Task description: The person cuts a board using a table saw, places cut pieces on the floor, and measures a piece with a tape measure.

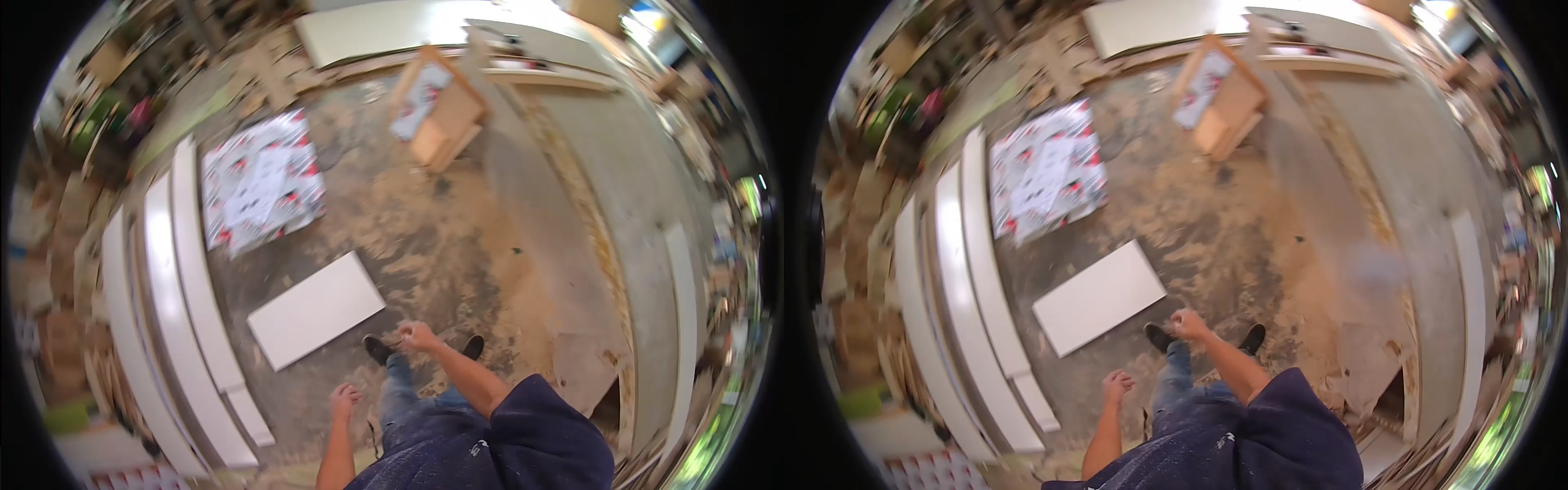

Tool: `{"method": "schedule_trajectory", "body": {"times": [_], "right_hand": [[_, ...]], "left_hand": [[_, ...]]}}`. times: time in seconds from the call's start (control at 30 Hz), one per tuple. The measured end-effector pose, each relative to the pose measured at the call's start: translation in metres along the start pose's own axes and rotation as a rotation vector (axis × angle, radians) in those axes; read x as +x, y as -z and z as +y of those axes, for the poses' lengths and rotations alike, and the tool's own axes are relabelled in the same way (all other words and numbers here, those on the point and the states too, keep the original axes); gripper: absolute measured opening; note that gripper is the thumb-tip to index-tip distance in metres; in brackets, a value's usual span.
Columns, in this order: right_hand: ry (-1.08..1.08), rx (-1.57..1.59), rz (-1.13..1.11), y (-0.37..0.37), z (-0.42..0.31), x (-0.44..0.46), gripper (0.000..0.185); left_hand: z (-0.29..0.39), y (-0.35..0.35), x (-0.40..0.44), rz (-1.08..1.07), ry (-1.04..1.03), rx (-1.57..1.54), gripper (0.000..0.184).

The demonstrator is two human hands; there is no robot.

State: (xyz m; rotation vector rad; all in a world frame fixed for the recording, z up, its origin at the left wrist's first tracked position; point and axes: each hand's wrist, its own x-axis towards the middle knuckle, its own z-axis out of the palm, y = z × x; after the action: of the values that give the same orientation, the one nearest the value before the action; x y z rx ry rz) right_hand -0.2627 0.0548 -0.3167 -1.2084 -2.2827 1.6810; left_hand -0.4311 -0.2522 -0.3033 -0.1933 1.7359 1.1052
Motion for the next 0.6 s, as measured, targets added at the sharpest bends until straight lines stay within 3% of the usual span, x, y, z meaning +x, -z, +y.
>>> {"method": "schedule_trajectory", "body": {"times": [0.03, 0.17, 0.3, 0.4, 0.6], "right_hand": [[-0.126, 0.044, 0.025, 0.024, 0.004, -0.031, 0.030], [-0.137, 0.008, 0.345, 0.101, 0.090, -0.137, 0.030], [-0.537, 0.270, 0.746, 0.169, 0.173, -0.250, 0.028], [-0.648, 0.237, 0.865, 0.205, 0.253, -0.312, 0.027], [-0.662, 0.268, 1.130, 0.286, 0.227, -0.407, 0.022]], "left_hand": [[0.020, -0.015, 0.005, -0.068, -0.024, 0.052, 0.039], [0.086, -0.087, 0.021, -0.142, -0.078, 0.144, 0.035], [0.098, -0.181, 0.019, -0.211, -0.118, 0.231, 0.032], [0.100, -0.276, -0.011, -0.277, -0.165, 0.271, 0.032], [0.089, -0.477, -0.113, -0.731, -0.260, 0.517, 0.038]]}}
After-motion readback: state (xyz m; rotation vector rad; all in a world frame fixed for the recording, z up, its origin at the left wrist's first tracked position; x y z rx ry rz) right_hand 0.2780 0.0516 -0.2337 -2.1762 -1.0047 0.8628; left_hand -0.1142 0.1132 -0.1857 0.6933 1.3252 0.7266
